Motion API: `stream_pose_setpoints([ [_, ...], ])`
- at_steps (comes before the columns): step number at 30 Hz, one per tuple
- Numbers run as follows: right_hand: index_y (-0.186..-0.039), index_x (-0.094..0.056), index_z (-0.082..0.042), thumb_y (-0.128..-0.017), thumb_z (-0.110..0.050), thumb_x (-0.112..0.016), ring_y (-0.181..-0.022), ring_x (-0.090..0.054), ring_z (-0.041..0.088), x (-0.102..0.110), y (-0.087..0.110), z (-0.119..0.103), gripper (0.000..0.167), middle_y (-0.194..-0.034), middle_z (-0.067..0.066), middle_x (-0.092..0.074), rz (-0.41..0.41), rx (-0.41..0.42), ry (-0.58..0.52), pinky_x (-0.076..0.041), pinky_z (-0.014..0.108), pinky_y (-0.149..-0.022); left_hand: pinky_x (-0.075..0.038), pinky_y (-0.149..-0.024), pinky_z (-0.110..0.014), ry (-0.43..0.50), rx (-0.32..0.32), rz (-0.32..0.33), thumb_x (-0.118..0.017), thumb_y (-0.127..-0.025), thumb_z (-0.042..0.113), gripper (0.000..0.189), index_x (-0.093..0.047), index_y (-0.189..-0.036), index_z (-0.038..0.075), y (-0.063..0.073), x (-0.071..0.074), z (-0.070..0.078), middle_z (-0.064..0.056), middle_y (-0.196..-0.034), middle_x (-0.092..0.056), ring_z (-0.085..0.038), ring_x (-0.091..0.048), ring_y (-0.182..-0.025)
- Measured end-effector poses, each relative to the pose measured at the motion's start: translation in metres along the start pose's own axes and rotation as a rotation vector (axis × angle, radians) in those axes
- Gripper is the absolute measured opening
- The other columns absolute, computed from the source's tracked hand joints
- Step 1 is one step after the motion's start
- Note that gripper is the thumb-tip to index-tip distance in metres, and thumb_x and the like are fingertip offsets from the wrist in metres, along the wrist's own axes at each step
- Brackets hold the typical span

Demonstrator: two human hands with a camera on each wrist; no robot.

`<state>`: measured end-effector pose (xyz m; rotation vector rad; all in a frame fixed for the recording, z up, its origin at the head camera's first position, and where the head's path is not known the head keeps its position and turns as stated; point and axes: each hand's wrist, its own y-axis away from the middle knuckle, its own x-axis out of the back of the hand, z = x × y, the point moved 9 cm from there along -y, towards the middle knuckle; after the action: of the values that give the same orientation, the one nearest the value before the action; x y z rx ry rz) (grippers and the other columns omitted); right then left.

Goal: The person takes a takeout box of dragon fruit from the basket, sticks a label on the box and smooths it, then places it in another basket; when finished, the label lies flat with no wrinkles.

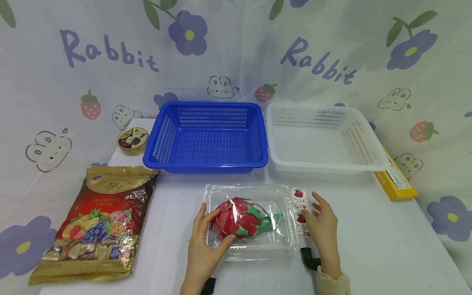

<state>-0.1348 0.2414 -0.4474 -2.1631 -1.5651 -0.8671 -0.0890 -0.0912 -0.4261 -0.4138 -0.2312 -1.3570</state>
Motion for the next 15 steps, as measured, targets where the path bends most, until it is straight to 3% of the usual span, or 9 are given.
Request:
stream_pose_setpoints([
  [3, -0.148, -0.036, -0.004, -0.085, -0.004, -0.065, -0.122, -0.053, 0.046, -0.004, -0.002, 0.006, 0.069, -0.146, 0.027, -0.041, -0.044, -0.041, 0.018, -0.049, 0.053, -0.098, -0.034, -0.097, -0.075, 0.002, 0.003, -0.004, -0.084, -0.072, 0.027, 0.061, -0.06, -0.128, 0.025, 0.0, 0.0, 0.0, -0.013, -0.155, -0.035, -0.044, -0.042, -0.136],
  [7, -0.148, -0.034, 0.001, -0.08, 0.001, -0.07, -0.118, -0.054, 0.044, -0.01, -0.005, 0.004, 0.077, -0.138, 0.03, -0.046, -0.089, -0.014, 0.079, -0.05, 0.052, -0.097, -0.035, -0.098, -0.074, 0.005, 0.005, -0.004, -0.084, -0.072, 0.026, 0.061, -0.06, -0.128, 0.024, 0.0, 0.0, 0.0, -0.014, -0.155, -0.034, -0.045, -0.041, -0.136],
  [12, -0.144, -0.038, 0.004, -0.074, 0.003, -0.073, -0.096, -0.058, 0.037, -0.011, -0.005, -0.005, 0.077, -0.119, 0.031, -0.057, -0.084, 0.063, 0.193, -0.048, 0.04, -0.071, -0.036, -0.098, -0.073, 0.01, 0.018, -0.013, -0.084, -0.073, 0.026, 0.061, -0.06, -0.128, 0.024, 0.0, 0.0, 0.0, -0.014, -0.155, -0.034, -0.045, -0.039, -0.137],
  [15, -0.144, -0.038, 0.004, -0.074, 0.004, -0.072, -0.085, -0.06, 0.03, -0.013, -0.004, -0.006, 0.078, -0.116, 0.03, -0.057, -0.098, 0.067, 0.193, -0.045, 0.032, -0.061, -0.036, -0.098, -0.072, 0.011, 0.023, -0.021, -0.084, -0.073, 0.026, 0.06, -0.06, -0.128, 0.024, 0.0, -0.001, 0.0, -0.014, -0.155, -0.034, -0.045, -0.039, -0.137],
])
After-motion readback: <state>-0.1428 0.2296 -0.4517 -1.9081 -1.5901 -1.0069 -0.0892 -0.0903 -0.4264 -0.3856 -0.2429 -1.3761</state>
